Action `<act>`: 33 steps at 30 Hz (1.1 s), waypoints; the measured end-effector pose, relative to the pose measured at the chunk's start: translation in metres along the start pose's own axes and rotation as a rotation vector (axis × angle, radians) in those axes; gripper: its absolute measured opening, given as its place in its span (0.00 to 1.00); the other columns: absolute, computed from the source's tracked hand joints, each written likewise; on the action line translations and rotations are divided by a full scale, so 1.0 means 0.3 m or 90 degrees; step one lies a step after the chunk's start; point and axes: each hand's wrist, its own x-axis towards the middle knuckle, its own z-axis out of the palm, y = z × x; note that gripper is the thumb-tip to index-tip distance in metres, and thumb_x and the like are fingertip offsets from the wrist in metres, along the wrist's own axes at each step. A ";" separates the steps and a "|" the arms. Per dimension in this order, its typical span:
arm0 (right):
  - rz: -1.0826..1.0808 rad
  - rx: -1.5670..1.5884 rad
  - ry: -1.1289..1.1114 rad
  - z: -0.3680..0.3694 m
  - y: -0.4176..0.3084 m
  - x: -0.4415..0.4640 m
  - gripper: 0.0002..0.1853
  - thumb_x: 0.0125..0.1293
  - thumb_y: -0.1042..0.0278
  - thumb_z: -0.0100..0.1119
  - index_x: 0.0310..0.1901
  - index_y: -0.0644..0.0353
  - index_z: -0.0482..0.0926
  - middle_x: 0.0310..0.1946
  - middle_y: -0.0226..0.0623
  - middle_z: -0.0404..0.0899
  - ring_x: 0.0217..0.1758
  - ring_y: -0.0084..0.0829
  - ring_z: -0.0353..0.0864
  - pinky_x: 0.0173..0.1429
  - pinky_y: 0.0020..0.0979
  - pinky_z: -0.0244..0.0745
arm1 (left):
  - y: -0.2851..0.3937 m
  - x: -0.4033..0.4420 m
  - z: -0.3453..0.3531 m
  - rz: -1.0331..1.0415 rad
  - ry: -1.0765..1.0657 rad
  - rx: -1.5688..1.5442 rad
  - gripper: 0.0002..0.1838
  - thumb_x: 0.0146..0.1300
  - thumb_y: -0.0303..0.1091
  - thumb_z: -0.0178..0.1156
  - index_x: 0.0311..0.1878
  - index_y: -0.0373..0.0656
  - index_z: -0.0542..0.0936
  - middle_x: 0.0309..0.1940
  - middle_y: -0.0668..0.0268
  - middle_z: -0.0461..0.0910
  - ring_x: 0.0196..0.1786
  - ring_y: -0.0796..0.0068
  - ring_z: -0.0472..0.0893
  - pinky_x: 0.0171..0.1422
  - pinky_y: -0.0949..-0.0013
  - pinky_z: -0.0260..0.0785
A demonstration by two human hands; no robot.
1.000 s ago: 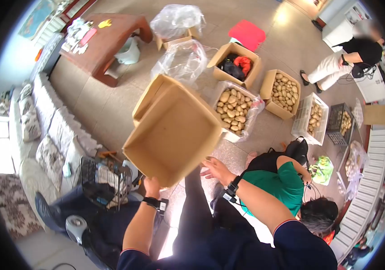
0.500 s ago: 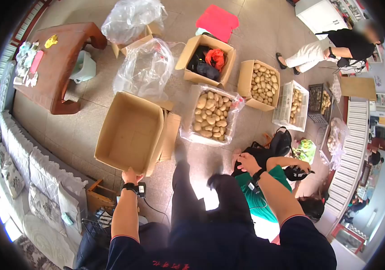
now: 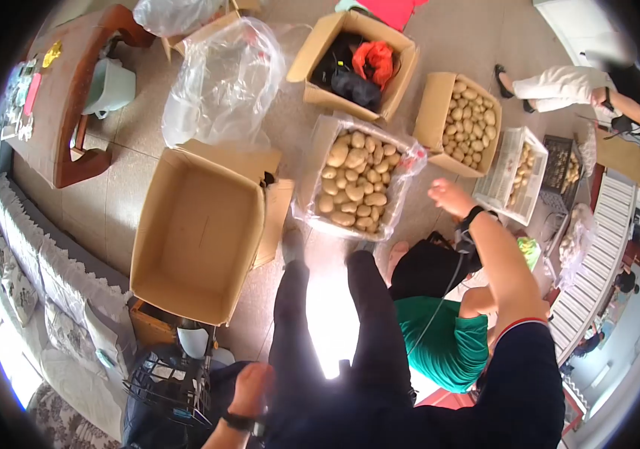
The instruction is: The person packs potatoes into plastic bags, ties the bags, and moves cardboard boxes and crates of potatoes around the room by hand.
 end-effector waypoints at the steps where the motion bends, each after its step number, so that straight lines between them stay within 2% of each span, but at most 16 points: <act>1: -0.018 -0.185 0.036 -0.060 0.031 0.009 0.23 0.61 0.55 0.60 0.49 0.65 0.72 0.35 0.45 0.80 0.38 0.37 0.80 0.43 0.36 0.75 | -0.054 -0.019 -0.009 0.015 -0.040 -0.018 0.15 0.66 0.42 0.53 0.46 0.40 0.76 0.41 0.60 0.79 0.41 0.65 0.81 0.39 0.61 0.76; 2: -0.038 -0.373 0.071 -0.125 0.039 -0.001 0.24 0.60 0.54 0.60 0.51 0.64 0.72 0.38 0.46 0.81 0.41 0.39 0.81 0.46 0.37 0.75 | -0.111 -0.032 -0.037 0.007 -0.037 -0.015 0.15 0.66 0.42 0.53 0.46 0.40 0.76 0.41 0.60 0.79 0.41 0.65 0.81 0.39 0.61 0.76; 5: 0.092 -0.468 0.027 -0.221 0.093 -0.055 0.27 0.58 0.55 0.61 0.54 0.63 0.71 0.44 0.45 0.81 0.48 0.42 0.81 0.52 0.38 0.74 | -0.287 -0.093 -0.176 -0.065 0.065 -0.033 0.15 0.67 0.42 0.52 0.44 0.40 0.77 0.42 0.58 0.80 0.41 0.63 0.81 0.42 0.59 0.76; 8: 0.058 -0.273 -0.094 -0.233 0.193 -0.143 0.29 0.56 0.53 0.63 0.55 0.62 0.72 0.42 0.44 0.82 0.49 0.41 0.80 0.54 0.35 0.73 | -0.358 -0.129 -0.312 -0.267 0.114 -0.096 0.15 0.67 0.42 0.49 0.45 0.40 0.77 0.43 0.57 0.80 0.43 0.61 0.81 0.41 0.57 0.76; 10: -0.068 -0.272 -0.366 -0.172 0.144 -0.225 0.30 0.54 0.53 0.65 0.54 0.64 0.73 0.45 0.45 0.81 0.52 0.41 0.79 0.56 0.34 0.72 | -0.358 -0.172 -0.356 -0.416 0.024 -0.169 0.16 0.67 0.42 0.48 0.47 0.41 0.77 0.45 0.57 0.80 0.46 0.58 0.81 0.45 0.56 0.76; 13: -0.017 -0.221 -0.629 -0.002 0.022 -0.571 0.36 0.52 0.44 0.64 0.57 0.63 0.72 0.52 0.46 0.77 0.56 0.42 0.76 0.57 0.35 0.71 | -0.275 -0.305 -0.262 -0.446 -0.042 0.029 0.18 0.67 0.43 0.52 0.53 0.42 0.74 0.52 0.57 0.77 0.55 0.57 0.76 0.55 0.55 0.73; 14: 0.136 -0.278 -0.757 0.001 -0.162 -0.695 0.39 0.52 0.38 0.62 0.59 0.61 0.70 0.54 0.48 0.75 0.57 0.42 0.75 0.59 0.38 0.69 | -0.269 -0.352 -0.236 -0.469 -0.083 0.146 0.20 0.66 0.44 0.53 0.56 0.42 0.72 0.56 0.58 0.75 0.60 0.58 0.73 0.58 0.55 0.72; 17: 0.370 -0.340 -1.099 0.088 -0.021 -1.142 0.43 0.54 0.33 0.58 0.61 0.62 0.67 0.56 0.51 0.73 0.55 0.43 0.75 0.55 0.42 0.71 | -0.252 -0.467 -0.195 -0.511 -0.187 0.256 0.21 0.67 0.45 0.53 0.57 0.43 0.71 0.55 0.60 0.75 0.59 0.61 0.74 0.56 0.56 0.73; 22: 0.467 -0.462 -1.345 -0.160 -0.207 -1.462 0.43 0.56 0.32 0.57 0.60 0.65 0.67 0.50 0.47 0.77 0.46 0.40 0.81 0.43 0.44 0.80 | -0.170 -0.599 -0.233 -0.610 -0.349 0.325 0.23 0.67 0.47 0.54 0.59 0.44 0.70 0.54 0.63 0.76 0.56 0.64 0.76 0.53 0.56 0.74; 25: 0.392 -0.374 -1.241 -0.396 -0.353 -1.322 0.39 0.58 0.36 0.59 0.56 0.68 0.71 0.47 0.45 0.79 0.51 0.32 0.79 0.49 0.38 0.76 | -0.086 -0.651 -0.270 -0.711 -0.485 0.366 0.24 0.67 0.48 0.54 0.61 0.45 0.69 0.54 0.65 0.76 0.54 0.67 0.77 0.51 0.56 0.75; 26: 0.440 -0.420 -1.141 -0.457 -0.405 -1.219 0.38 0.56 0.36 0.60 0.52 0.69 0.74 0.42 0.44 0.81 0.47 0.31 0.81 0.46 0.35 0.77 | -0.045 -0.648 -0.278 -0.747 -0.534 0.382 0.25 0.67 0.48 0.54 0.61 0.45 0.69 0.53 0.66 0.76 0.54 0.68 0.77 0.51 0.56 0.76; 27: 0.341 -0.590 -1.054 -0.485 -0.549 -1.087 0.36 0.55 0.37 0.61 0.47 0.69 0.77 0.39 0.41 0.82 0.42 0.29 0.82 0.42 0.33 0.78 | 0.002 -0.638 -0.283 -0.764 -0.565 0.412 0.25 0.67 0.49 0.54 0.62 0.45 0.69 0.53 0.66 0.76 0.53 0.68 0.77 0.50 0.56 0.76; 28: 0.456 -0.423 -0.884 -0.576 -0.515 -0.983 0.33 0.55 0.37 0.62 0.42 0.66 0.79 0.34 0.37 0.83 0.36 0.29 0.83 0.34 0.30 0.79 | 0.059 -0.615 -0.286 -0.760 -0.586 0.451 0.26 0.67 0.49 0.54 0.62 0.45 0.68 0.53 0.67 0.76 0.53 0.69 0.78 0.49 0.56 0.76; 31: 0.254 -0.374 -0.566 -0.739 -0.777 -0.573 0.17 0.51 0.63 0.67 0.35 0.70 0.77 0.32 0.43 0.82 0.21 0.33 0.81 0.22 0.30 0.77 | 0.292 -0.438 -0.223 -0.431 -0.505 0.658 0.34 0.60 0.55 0.61 0.62 0.41 0.69 0.53 0.62 0.76 0.46 0.71 0.82 0.35 0.69 0.79; 32: 0.231 -0.235 -0.399 -0.746 -0.841 -0.509 0.15 0.58 0.64 0.61 0.37 0.70 0.77 0.27 0.42 0.80 0.29 0.33 0.84 0.21 0.28 0.78 | 0.362 -0.330 -0.174 -0.320 -0.489 0.710 0.34 0.61 0.54 0.60 0.61 0.39 0.69 0.52 0.60 0.75 0.44 0.70 0.82 0.32 0.70 0.79; 33: 0.238 -0.281 -0.420 -0.740 -0.861 -0.470 0.20 0.57 0.65 0.61 0.47 0.70 0.74 0.32 0.43 0.79 0.25 0.33 0.83 0.17 0.27 0.75 | 0.414 -0.335 -0.115 -0.232 -0.463 0.721 0.27 0.64 0.51 0.57 0.57 0.39 0.72 0.43 0.59 0.79 0.37 0.71 0.83 0.27 0.70 0.77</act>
